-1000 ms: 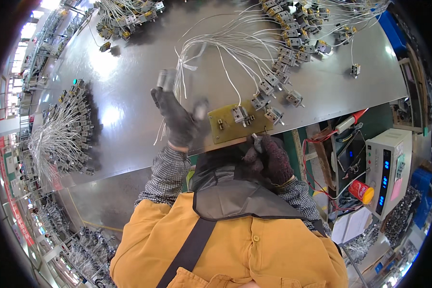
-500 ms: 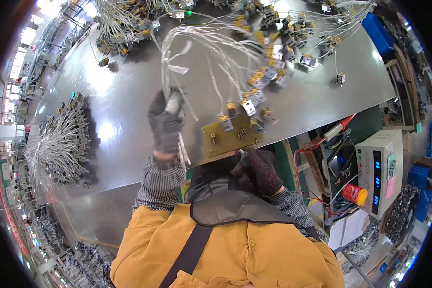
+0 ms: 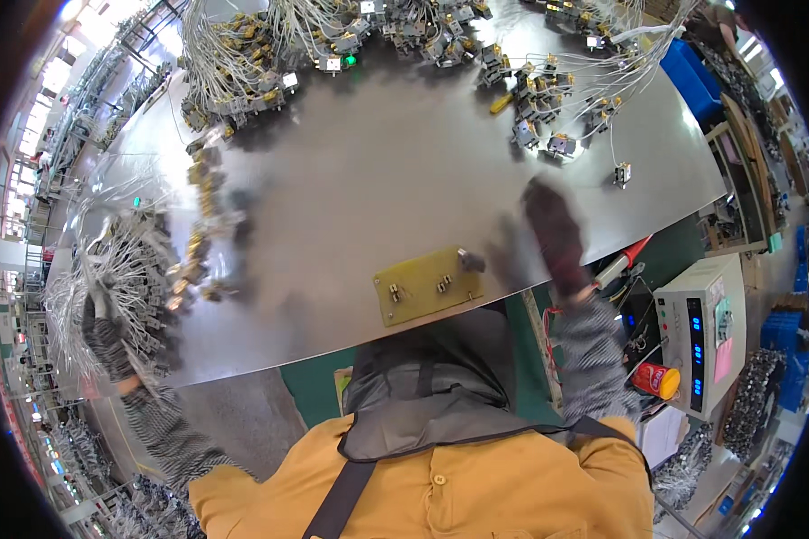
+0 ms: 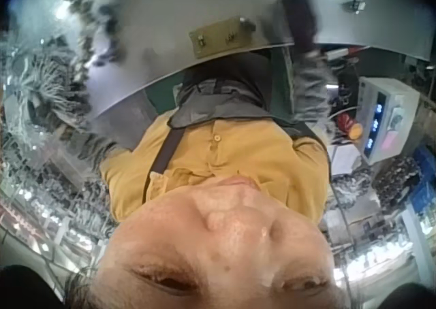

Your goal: Assembling and arranging electrical components and wiring on a production workbench.

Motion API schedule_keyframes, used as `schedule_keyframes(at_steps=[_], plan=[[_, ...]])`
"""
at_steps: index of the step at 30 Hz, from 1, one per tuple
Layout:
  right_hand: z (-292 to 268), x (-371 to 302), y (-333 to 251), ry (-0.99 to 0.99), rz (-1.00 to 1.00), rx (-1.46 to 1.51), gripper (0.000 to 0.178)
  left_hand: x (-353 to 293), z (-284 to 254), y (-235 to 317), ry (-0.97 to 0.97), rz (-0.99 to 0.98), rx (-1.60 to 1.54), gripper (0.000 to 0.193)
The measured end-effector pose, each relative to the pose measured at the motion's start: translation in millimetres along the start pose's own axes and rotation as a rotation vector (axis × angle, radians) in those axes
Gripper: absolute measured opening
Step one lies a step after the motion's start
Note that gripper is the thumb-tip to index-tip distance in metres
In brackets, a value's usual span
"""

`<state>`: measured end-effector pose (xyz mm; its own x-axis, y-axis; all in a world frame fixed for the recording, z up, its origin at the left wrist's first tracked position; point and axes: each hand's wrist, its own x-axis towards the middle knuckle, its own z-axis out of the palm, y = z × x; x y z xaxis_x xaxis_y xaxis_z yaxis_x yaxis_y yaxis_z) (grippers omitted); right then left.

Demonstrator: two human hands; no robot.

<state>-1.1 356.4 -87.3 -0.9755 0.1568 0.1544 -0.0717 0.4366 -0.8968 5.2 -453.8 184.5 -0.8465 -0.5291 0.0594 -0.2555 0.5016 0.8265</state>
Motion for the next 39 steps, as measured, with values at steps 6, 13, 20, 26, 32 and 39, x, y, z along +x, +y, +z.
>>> schedule_keyframes(at_steps=[6,13,20,26,32,39], plan=[[-165.5,191.8,-173.3,0.773,0.048,-0.395,0.05,-12.5,-13.2,37.9,0.679,0.501,1.215,0.076],[-182.4,274.3,-113.6,0.598,-0.573,-0.208,0.027,-56.3,117.4,79.3,0.112,0.805,0.738,0.045],[-56.0,173.8,-282.4,0.401,-0.546,0.52,0.035,-98.3,195.2,113.4,-0.16,0.779,0.497,0.039],[22.0,99.0,-355.5,0.0,-0.6,0.879,0.032,-134.0,272.4,172.3,-0.308,1.055,0.151,0.046],[47.9,108.2,-286.5,-0.291,-0.406,1.019,0.06,-183.2,356.4,220.6,-0.273,1.231,0.172,0.089],[123.8,134.4,-176.1,0.069,0.395,0.991,0.036,-177.8,484.6,144.2,-0.776,0.748,0.56,0.049]])
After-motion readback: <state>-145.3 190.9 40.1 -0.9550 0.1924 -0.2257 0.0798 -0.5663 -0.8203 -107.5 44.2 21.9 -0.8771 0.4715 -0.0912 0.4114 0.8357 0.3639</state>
